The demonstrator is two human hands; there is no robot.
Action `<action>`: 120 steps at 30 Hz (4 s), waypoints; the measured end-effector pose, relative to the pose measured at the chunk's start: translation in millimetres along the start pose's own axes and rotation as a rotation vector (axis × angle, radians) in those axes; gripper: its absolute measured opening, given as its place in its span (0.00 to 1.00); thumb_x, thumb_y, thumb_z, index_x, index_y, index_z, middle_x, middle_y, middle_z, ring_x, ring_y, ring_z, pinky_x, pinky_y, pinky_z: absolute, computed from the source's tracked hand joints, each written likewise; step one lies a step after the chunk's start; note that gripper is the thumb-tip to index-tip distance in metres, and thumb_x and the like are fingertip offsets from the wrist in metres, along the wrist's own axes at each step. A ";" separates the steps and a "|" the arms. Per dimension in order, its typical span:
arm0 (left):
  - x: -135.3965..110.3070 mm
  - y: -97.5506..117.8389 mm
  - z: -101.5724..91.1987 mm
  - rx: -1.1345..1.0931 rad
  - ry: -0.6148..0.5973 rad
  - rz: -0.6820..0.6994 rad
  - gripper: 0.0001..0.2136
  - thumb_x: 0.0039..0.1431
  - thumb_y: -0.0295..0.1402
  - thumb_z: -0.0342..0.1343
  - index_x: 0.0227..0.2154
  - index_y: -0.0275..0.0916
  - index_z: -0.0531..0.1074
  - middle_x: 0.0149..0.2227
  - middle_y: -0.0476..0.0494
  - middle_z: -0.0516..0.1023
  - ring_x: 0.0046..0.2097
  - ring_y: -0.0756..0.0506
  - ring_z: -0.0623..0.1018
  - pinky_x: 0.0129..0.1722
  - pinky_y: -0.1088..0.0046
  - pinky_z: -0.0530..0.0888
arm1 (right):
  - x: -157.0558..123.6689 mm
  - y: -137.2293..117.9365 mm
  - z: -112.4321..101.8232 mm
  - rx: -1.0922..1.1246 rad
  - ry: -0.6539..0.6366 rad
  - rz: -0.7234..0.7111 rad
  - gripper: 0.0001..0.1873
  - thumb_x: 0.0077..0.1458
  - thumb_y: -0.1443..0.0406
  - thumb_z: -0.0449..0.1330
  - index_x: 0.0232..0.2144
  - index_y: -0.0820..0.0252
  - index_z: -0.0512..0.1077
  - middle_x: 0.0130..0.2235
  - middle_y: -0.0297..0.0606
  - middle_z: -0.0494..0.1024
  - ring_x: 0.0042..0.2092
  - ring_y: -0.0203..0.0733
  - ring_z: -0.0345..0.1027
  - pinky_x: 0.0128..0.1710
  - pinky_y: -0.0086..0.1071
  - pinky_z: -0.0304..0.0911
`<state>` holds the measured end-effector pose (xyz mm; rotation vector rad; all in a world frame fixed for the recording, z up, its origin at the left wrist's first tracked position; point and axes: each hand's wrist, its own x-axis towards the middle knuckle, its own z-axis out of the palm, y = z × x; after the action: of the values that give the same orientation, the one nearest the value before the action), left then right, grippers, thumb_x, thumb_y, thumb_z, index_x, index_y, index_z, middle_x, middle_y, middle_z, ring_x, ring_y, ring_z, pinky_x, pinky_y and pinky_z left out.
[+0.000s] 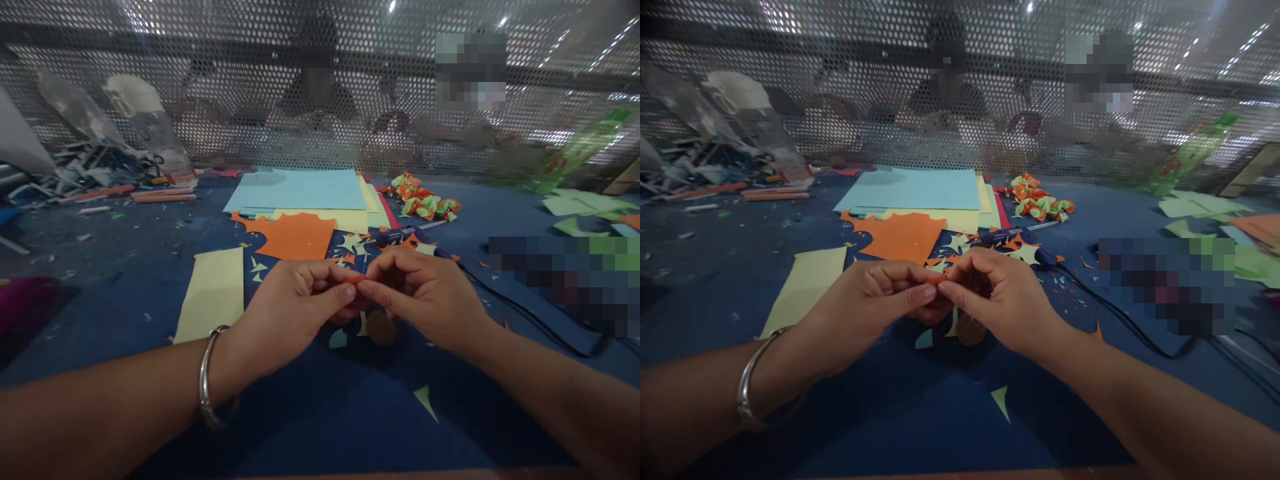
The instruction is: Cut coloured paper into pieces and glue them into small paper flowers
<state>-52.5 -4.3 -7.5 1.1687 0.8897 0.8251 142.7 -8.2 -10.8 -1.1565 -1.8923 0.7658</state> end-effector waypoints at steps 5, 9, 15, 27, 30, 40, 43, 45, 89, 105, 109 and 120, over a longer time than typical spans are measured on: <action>2.8 0.7 0.0 0.098 0.008 0.014 0.03 0.57 0.27 0.61 0.32 0.33 0.79 0.29 0.48 0.80 0.30 0.53 0.77 0.34 0.79 0.74 | -0.9 -0.1 -0.8 0.007 0.010 -0.027 0.07 0.57 0.62 0.66 0.35 0.58 0.73 0.29 0.32 0.76 0.27 0.31 0.68 0.26 0.26 0.65; 2.1 1.2 -1.1 0.228 0.003 0.088 0.04 0.59 0.29 0.60 0.32 0.34 0.78 0.27 0.49 0.80 0.29 0.53 0.77 0.32 0.80 0.73 | 0.1 2.1 0.2 0.024 0.005 -0.037 0.06 0.58 0.62 0.65 0.36 0.57 0.75 0.31 0.32 0.76 0.26 0.30 0.67 0.25 0.26 0.64; -1.0 -0.1 -4.4 0.396 0.019 0.207 0.03 0.60 0.30 0.58 0.34 0.37 0.76 0.30 0.48 0.81 0.31 0.51 0.80 0.31 0.78 0.74 | 0.3 -0.8 0.5 0.042 0.027 0.001 0.06 0.57 0.63 0.66 0.36 0.58 0.75 0.29 0.31 0.76 0.24 0.29 0.68 0.23 0.24 0.64; -0.1 -2.0 -4.3 0.337 -0.035 0.223 0.10 0.60 0.30 0.59 0.42 0.41 0.65 0.27 0.51 0.79 0.30 0.47 0.81 0.31 0.72 0.75 | 2.7 -5.3 -1.2 0.271 -0.071 0.160 0.07 0.53 0.65 0.69 0.31 0.61 0.74 0.25 0.27 0.74 0.19 0.26 0.67 0.18 0.20 0.62; 2.4 -4.3 -4.6 0.301 -0.039 0.227 0.14 0.58 0.29 0.60 0.44 0.41 0.63 0.28 0.51 0.79 0.30 0.48 0.80 0.30 0.74 0.74 | 2.9 -5.1 -1.5 0.303 -0.076 0.179 0.07 0.53 0.65 0.69 0.31 0.61 0.74 0.25 0.27 0.74 0.19 0.26 0.67 0.18 0.20 0.62; 3.3 -5.0 -6.3 0.339 -0.010 0.301 0.14 0.57 0.29 0.62 0.41 0.42 0.63 0.26 0.54 0.76 0.28 0.51 0.77 0.27 0.77 0.70 | 5.8 -4.7 -0.7 0.352 -0.106 0.256 0.11 0.49 0.62 0.72 0.30 0.61 0.75 0.21 0.26 0.71 0.18 0.26 0.63 0.17 0.20 0.59; 2.8 -4.6 -7.3 0.323 -0.040 0.283 0.13 0.58 0.29 0.61 0.41 0.42 0.62 0.25 0.54 0.75 0.28 0.50 0.78 0.27 0.76 0.71 | 6.1 -4.0 -1.1 0.367 -0.117 0.274 0.15 0.49 0.57 0.72 0.29 0.61 0.75 0.20 0.26 0.70 0.18 0.27 0.62 0.17 0.20 0.59; 2.2 -4.3 -7.2 0.311 -0.061 0.271 0.13 0.59 0.29 0.60 0.41 0.42 0.62 0.26 0.54 0.74 0.30 0.49 0.79 0.28 0.76 0.72 | 5.5 -3.8 -2.1 0.371 -0.124 0.287 0.17 0.49 0.55 0.72 0.29 0.61 0.74 0.18 0.26 0.69 0.17 0.27 0.61 0.17 0.21 0.58; 22.1 4.8 -21.4 0.166 0.050 0.088 0.08 0.58 0.35 0.64 0.32 0.36 0.73 0.29 0.51 0.75 0.29 0.54 0.73 0.32 0.78 0.70 | 12.9 9.0 -13.8 -0.038 -0.095 0.149 0.09 0.61 0.59 0.61 0.33 0.59 0.75 0.27 0.31 0.73 0.23 0.32 0.65 0.23 0.27 0.61; 20.7 -1.7 -23.4 0.246 -0.005 0.071 0.08 0.64 0.39 0.58 0.37 0.39 0.70 0.34 0.49 0.76 0.33 0.51 0.75 0.36 0.75 0.72 | 12.8 14.6 -18.4 -0.647 -0.496 -0.203 0.11 0.65 0.67 0.50 0.36 0.61 0.71 0.35 0.40 0.72 0.36 0.42 0.68 0.34 0.34 0.60; 6.7 -9.8 -12.7 0.326 -0.016 0.117 0.09 0.67 0.41 0.54 0.38 0.41 0.70 0.32 0.50 0.74 0.33 0.49 0.75 0.34 0.74 0.72 | 12.1 10.7 -11.9 -0.639 -0.429 -0.122 0.06 0.60 0.70 0.52 0.31 0.60 0.67 0.33 0.38 0.70 0.33 0.41 0.64 0.33 0.33 0.57; 27.1 9.2 -5.3 0.160 0.092 0.155 0.05 0.64 0.35 0.58 0.35 0.40 0.71 0.30 0.52 0.72 0.29 0.52 0.71 0.29 0.77 0.68 | 25.2 -4.7 1.2 -0.601 -0.392 0.237 0.05 0.58 0.70 0.56 0.29 0.59 0.66 0.31 0.36 0.70 0.30 0.38 0.61 0.30 0.31 0.52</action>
<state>-46.5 23.9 -3.4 1.3612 0.9627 0.9529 132.3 12.7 0.0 -1.7193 -2.4404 0.5882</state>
